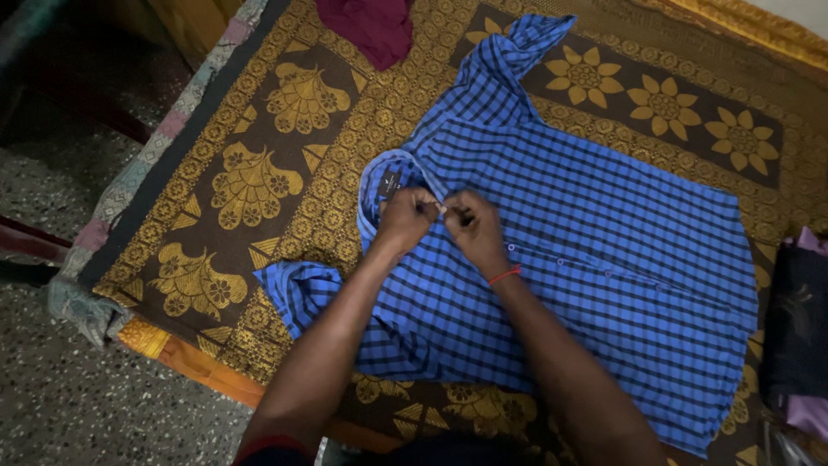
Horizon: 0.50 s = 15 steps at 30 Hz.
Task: The person irons a blue checkered shirt laid out on a patterned bedsheet. They smooth the fabric, button the shirt, and continue ironing the front and collar areas.
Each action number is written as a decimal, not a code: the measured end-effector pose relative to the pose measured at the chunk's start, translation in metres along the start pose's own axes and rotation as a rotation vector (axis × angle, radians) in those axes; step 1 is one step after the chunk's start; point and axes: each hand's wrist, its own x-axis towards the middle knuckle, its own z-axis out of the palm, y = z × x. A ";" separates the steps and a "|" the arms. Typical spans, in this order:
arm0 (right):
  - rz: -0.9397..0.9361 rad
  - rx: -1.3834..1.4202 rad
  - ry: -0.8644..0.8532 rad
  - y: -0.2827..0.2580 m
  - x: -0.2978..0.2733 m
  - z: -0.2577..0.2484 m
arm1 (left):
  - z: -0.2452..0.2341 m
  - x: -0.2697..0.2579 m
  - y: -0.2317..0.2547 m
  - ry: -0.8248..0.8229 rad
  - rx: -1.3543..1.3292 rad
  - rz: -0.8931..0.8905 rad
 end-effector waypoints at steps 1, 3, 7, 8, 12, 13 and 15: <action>0.016 -0.004 0.000 0.000 0.000 -0.001 | 0.001 0.000 -0.001 -0.005 -0.012 0.010; 0.047 -0.012 -0.001 0.001 0.000 -0.001 | 0.001 0.001 -0.001 -0.013 -0.037 0.031; 0.094 0.065 -0.009 0.000 0.002 0.001 | -0.002 -0.001 0.004 0.014 -0.042 0.022; 0.125 0.073 -0.005 0.000 0.002 0.001 | -0.004 -0.001 0.005 0.001 -0.043 0.022; -0.061 0.011 -0.010 -0.005 -0.001 0.000 | -0.009 0.001 0.012 -0.129 -0.048 -0.211; -0.092 -0.029 -0.007 -0.006 -0.001 0.000 | -0.007 0.000 0.012 -0.076 -0.040 -0.155; -0.155 -0.109 0.001 -0.009 -0.001 0.001 | -0.002 -0.002 0.014 0.028 -0.022 -0.042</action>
